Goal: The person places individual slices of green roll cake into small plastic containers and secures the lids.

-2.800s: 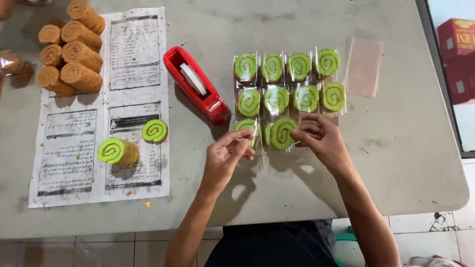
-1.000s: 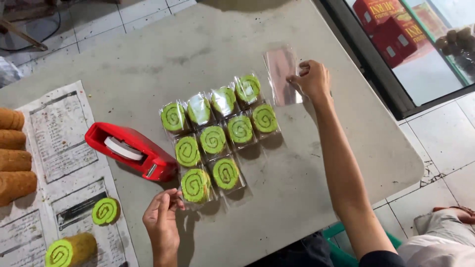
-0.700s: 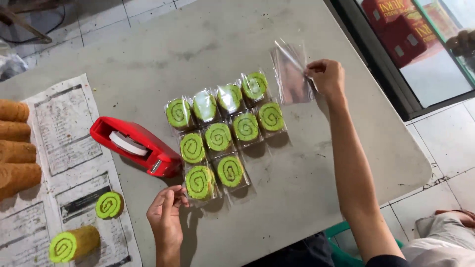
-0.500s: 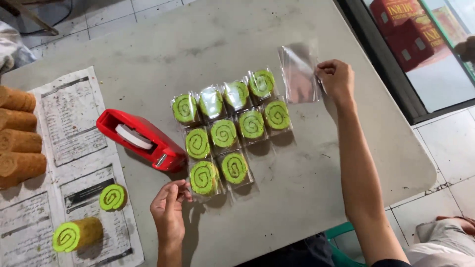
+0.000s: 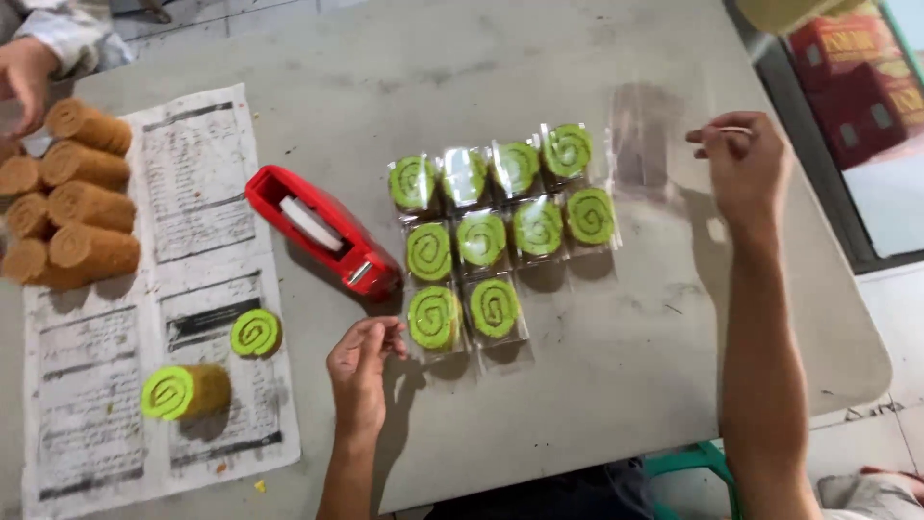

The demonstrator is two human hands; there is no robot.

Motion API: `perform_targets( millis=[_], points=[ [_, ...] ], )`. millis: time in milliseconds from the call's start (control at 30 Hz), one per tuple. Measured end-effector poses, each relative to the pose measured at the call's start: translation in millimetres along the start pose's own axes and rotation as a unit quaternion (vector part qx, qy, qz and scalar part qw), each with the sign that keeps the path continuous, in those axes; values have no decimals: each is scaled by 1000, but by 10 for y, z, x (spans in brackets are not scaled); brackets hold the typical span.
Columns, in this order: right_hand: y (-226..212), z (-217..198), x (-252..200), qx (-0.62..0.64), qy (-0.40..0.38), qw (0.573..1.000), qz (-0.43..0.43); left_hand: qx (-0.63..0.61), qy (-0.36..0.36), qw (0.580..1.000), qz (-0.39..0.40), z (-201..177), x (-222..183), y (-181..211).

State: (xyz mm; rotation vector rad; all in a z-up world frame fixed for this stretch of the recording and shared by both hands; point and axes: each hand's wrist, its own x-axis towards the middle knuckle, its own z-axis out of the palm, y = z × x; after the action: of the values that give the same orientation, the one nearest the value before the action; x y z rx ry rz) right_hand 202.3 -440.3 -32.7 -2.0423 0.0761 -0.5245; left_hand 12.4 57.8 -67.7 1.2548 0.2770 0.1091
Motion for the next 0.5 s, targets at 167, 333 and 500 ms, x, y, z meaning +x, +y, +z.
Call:
perform_targets(
  millis=[167, 333, 500],
  points=[
    [-949, -47, -262, -16, -42, 997, 57, 14, -21, 1000, -4, 109, -20, 164],
    [-1355, 126, -499, 73, -123, 987, 75, 13, -28, 999, 11, 127, -9, 181],
    [-1716, 486, -770, 113, -224, 962, 107, -4, -20, 999, 44, 235, -15, 390]
  ],
)
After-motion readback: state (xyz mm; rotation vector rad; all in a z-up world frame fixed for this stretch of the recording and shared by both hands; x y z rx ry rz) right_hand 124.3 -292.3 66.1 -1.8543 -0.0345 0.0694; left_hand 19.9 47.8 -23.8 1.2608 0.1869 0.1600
